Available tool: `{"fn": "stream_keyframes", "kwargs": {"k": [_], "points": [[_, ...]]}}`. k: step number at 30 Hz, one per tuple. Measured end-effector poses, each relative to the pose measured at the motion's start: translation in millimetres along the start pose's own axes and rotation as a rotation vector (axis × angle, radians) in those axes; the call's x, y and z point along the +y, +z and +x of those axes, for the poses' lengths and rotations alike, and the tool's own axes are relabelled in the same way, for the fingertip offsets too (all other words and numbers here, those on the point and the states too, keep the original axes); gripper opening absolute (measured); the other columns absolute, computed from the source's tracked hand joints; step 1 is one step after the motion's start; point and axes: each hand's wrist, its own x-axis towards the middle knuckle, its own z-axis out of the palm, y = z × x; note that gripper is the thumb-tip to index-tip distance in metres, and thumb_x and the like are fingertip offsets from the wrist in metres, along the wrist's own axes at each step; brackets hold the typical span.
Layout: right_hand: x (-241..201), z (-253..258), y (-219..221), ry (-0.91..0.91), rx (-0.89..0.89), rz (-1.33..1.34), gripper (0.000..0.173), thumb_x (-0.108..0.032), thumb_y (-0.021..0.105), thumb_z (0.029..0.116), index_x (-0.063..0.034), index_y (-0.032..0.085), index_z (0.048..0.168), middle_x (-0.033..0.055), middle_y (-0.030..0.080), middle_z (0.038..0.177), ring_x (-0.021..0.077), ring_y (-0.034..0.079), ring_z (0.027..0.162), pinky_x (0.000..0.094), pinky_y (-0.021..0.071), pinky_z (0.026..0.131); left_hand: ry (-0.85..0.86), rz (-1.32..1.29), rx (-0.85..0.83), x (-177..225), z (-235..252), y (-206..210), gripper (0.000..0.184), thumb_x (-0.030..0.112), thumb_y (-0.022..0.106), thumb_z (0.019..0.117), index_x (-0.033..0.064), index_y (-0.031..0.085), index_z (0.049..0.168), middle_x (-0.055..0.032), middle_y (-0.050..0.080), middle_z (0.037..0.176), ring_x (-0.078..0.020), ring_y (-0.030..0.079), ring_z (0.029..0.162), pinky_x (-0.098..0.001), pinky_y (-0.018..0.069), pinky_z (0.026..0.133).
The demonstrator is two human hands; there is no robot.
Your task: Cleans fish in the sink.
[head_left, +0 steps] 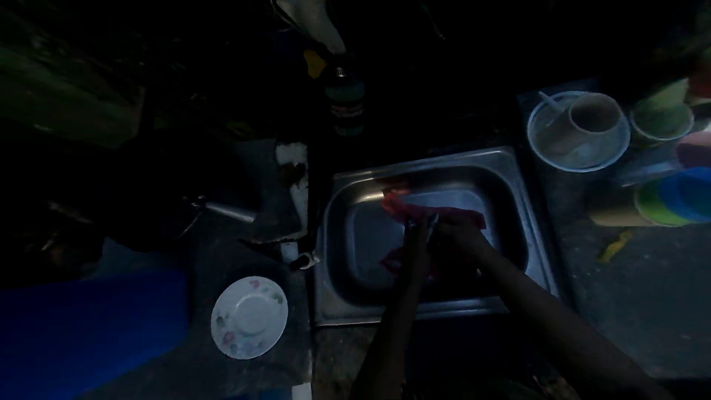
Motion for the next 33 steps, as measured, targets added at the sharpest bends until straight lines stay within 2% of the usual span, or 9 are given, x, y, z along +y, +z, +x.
{"fn": "stream_keyframes", "kwargs": {"k": [6, 9, 12, 14, 17, 21, 25, 28, 33], "points": [[-3, -1, -9, -0.022, 0.009, -0.011, 0.024, -0.006, 0.059, 0.1018, 0.0081, 0.064, 0.120, 0.0153, 0.069, 0.103, 0.0145, 0.069, 0.085, 0.0308, 0.0596, 0.079, 0.028, -0.055, -0.016, 2, 2, 4, 0.064, 0.008, 0.061, 0.1000, -0.0023, 0.034, 0.157, -0.0283, 0.045, 0.153, -0.0400, 0.043, 0.143, -0.0489, 0.0326, 0.120], [0, 2, -16, -0.047, 0.032, -0.107, 0.024, -0.005, 0.060, 0.0999, 0.0072, 0.065, 0.120, 0.0159, 0.069, 0.106, 0.0145, 0.067, 0.089, 0.0317, 0.0573, 0.082, 0.046, -0.066, -0.025, 1, 5, 7, 0.064, 0.002, 0.059, 0.0987, -0.0015, 0.034, 0.157, -0.0265, 0.045, 0.154, -0.0383, 0.042, 0.144, -0.0492, 0.0313, 0.121], [2, 1, -17, -0.131, 0.104, -0.278, 0.030, -0.005, 0.063, 0.0984, 0.0077, 0.062, 0.125, 0.0207, 0.068, 0.111, 0.0217, 0.066, 0.098, 0.0372, 0.0544, 0.090, 0.010, -0.119, -0.065, 8, 1, 5, 0.069, -0.004, 0.057, 0.0962, 0.0014, 0.031, 0.159, -0.0241, 0.040, 0.158, -0.0346, 0.041, 0.146, -0.0467, 0.0324, 0.121], [8, 3, -16, -0.263, 0.145, -0.407, 0.034, -0.006, 0.063, 0.0973, 0.0087, 0.056, 0.127, 0.0224, 0.067, 0.107, 0.0258, 0.066, 0.097, 0.0407, 0.0547, 0.089, -0.065, -0.194, -0.121, 16, 0, -1, 0.072, 0.002, 0.063, 0.0972, 0.0048, 0.028, 0.161, -0.0212, 0.038, 0.160, -0.0308, 0.043, 0.144, -0.0438, 0.0357, 0.119], [13, 2, -18, -0.376, 0.088, -0.530, 0.030, -0.010, 0.065, 0.0972, 0.0084, 0.065, 0.121, 0.0228, 0.070, 0.110, 0.0290, 0.068, 0.103, 0.0440, 0.0534, 0.096, -0.159, -0.248, -0.131, 23, 0, -9, 0.073, 0.003, 0.067, 0.0949, 0.0046, 0.031, 0.159, -0.0233, 0.044, 0.154, -0.0321, 0.050, 0.138, -0.0442, 0.0416, 0.114], [18, -7, -19, -0.412, 0.054, -0.525, 0.026, -0.010, 0.061, 0.0996, 0.0079, 0.071, 0.115, 0.0226, 0.072, 0.114, 0.0272, 0.068, 0.108, 0.0415, 0.0522, 0.100, -0.152, -0.267, -0.122, 20, 1, -12, 0.076, 0.001, 0.068, 0.0928, 0.0049, 0.031, 0.159, -0.0231, 0.043, 0.155, -0.0321, 0.048, 0.139, -0.0442, 0.0408, 0.114], [15, -11, -22, -0.266, -0.002, -0.324, 0.027, -0.013, 0.055, 0.1051, 0.0071, 0.068, 0.118, 0.0154, 0.071, 0.108, 0.0102, 0.067, 0.091, 0.0266, 0.0562, 0.084, -0.024, -0.251, -0.063, 9, 3, -6, 0.077, 0.004, 0.073, 0.0893, 0.0039, 0.036, 0.157, -0.0220, 0.045, 0.154, -0.0312, 0.049, 0.138, -0.0442, 0.0405, 0.115], [12, -12, -25, -0.149, -0.012, -0.192, 0.027, -0.016, 0.056, 0.1059, 0.0055, 0.068, 0.117, 0.0109, 0.071, 0.098, 0.0083, 0.067, 0.079, 0.0265, 0.0583, 0.073, -0.004, -0.238, -0.062, 10, 0, -6, 0.079, 0.008, 0.075, 0.0889, 0.0042, 0.036, 0.157, -0.0211, 0.045, 0.154, -0.0300, 0.049, 0.139, -0.0433, 0.0403, 0.115], [10, -14, -23, -0.066, -0.028, -0.085, 0.028, -0.018, 0.056, 0.1066, 0.0044, 0.067, 0.119, 0.0096, 0.071, 0.095, 0.0100, 0.067, 0.074, 0.0273, 0.0588, 0.067, 0.005, -0.191, -0.034, 9, -1, -6, 0.077, 0.009, 0.075, 0.0895, 0.0041, 0.037, 0.156, -0.0208, 0.046, 0.154, -0.0296, 0.048, 0.140, -0.0418, 0.0399, 0.116]]}}
